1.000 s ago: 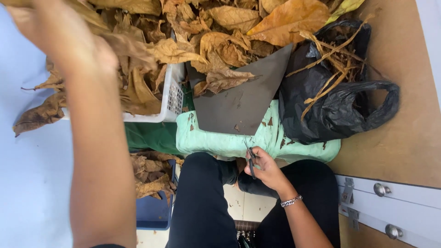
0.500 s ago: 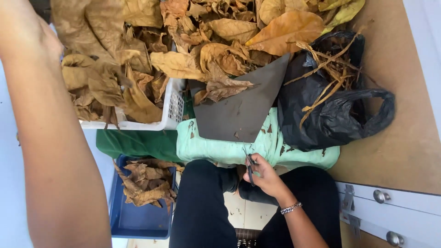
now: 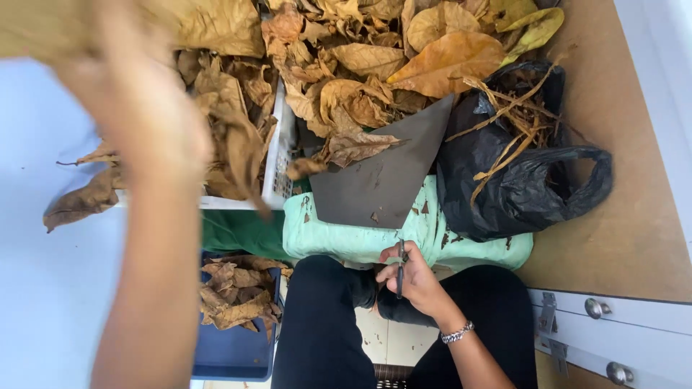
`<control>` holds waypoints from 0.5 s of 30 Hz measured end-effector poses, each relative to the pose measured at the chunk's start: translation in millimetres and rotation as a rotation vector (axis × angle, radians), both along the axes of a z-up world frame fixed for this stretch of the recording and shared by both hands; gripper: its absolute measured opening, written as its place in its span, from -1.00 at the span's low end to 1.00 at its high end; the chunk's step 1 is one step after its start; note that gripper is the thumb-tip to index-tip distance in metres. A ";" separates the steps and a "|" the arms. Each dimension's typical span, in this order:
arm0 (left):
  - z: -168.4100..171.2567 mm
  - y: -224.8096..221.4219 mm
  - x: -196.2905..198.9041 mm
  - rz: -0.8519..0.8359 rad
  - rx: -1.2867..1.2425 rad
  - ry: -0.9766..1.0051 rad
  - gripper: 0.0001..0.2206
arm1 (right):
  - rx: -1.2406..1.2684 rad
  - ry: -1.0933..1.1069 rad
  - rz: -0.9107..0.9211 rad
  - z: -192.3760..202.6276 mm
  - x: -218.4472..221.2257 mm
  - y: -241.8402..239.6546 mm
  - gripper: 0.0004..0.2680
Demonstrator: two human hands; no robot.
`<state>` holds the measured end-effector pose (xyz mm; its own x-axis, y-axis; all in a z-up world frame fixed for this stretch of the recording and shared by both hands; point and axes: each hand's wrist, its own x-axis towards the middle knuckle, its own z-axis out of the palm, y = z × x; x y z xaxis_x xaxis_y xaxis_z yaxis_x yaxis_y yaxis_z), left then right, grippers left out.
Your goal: The person is manually removing the central veins from dried leaves using a pair of scissors, sorting the stems and leaf halves into different containers.
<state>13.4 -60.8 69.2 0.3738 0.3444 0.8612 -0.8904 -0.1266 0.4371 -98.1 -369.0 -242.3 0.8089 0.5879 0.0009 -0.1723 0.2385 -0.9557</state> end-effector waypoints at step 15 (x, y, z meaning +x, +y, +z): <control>-179.5 -192.2 -92.9 -0.149 -0.350 1.052 -0.33 | 0.401 0.048 -0.804 84.9 36.8 4.1 -0.60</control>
